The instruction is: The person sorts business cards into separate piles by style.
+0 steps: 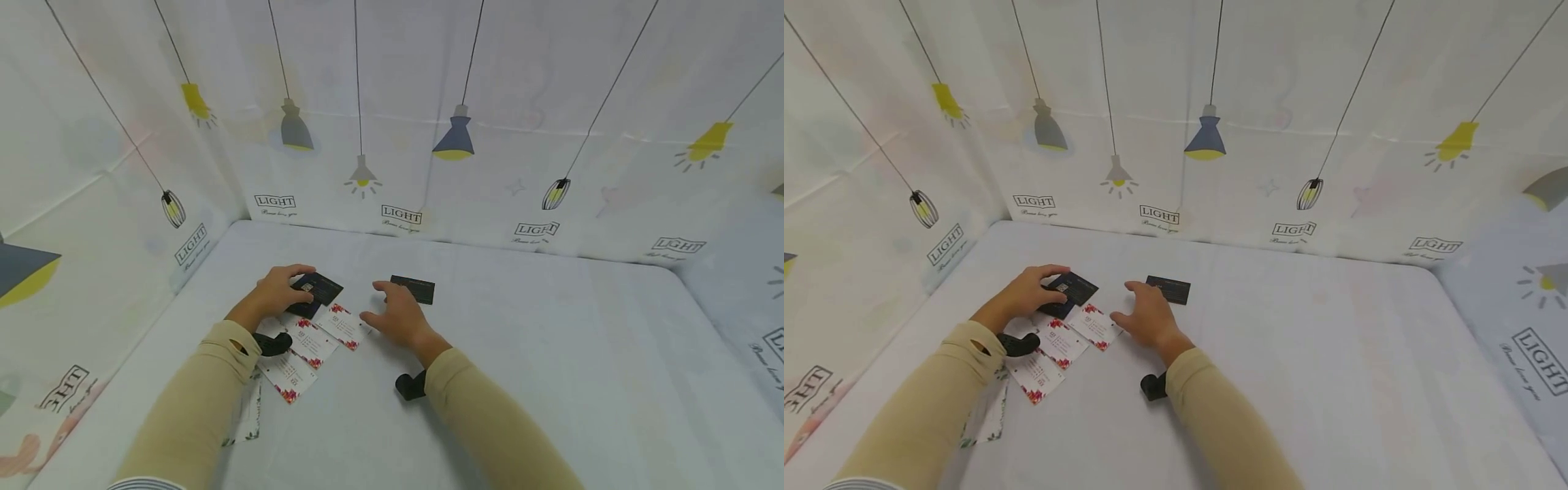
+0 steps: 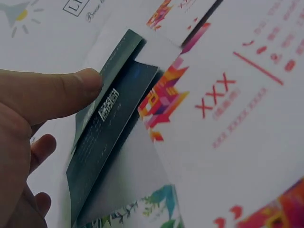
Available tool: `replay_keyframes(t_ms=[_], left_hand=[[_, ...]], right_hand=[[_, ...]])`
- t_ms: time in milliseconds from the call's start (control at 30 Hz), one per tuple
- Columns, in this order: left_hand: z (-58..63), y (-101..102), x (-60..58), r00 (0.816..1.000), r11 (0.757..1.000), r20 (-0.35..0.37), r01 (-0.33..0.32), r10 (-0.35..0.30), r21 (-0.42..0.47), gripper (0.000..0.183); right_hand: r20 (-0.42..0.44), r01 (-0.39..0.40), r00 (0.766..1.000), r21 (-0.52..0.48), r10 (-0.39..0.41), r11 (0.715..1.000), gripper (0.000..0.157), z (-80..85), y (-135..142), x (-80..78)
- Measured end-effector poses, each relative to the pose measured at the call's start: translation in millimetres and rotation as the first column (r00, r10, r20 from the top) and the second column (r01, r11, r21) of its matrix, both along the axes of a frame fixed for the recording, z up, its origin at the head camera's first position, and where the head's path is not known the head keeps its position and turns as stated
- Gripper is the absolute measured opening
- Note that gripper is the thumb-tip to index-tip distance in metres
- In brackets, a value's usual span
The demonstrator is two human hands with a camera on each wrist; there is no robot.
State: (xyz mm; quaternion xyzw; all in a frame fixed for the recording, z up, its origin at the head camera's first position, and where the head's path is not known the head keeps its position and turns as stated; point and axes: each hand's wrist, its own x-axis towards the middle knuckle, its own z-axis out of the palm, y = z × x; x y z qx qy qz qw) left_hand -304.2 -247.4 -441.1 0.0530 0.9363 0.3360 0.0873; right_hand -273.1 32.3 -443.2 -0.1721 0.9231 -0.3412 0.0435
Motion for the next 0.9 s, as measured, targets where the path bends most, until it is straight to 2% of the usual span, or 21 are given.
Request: replay_keyframes(t_ms=[200,367,667,900], left_hand=[[-7.8,-8.2,-3.5,0.998,0.998,0.033,-0.045,0.047,-0.041,0.069],[-10.8,-8.7,-6.5,0.998,0.996,0.008,-0.057,0.058,-0.062,0.071],[-14.3,-5.2,-6.6,0.996,0.993,-0.046,-0.082,0.078,-0.087,0.059],[-10.8,1.5,-4.3,0.994,0.993,-0.076,-0.084,0.077,-0.085,0.048]], right_hand=[[0.035,-0.041,0.999,0.003,0.04,0.999,0.066,3.7,-12.1,1.4],[0.031,-0.047,0.998,0.045,0.046,0.998,0.067,4.1,-17.6,0.7],[0.041,-0.042,0.998,0.077,0.039,0.996,0.068,1.9,-19.9,-2.3],[0.039,-0.055,0.998,0.092,0.052,0.994,0.067,-1.9,-20.7,-3.7]])
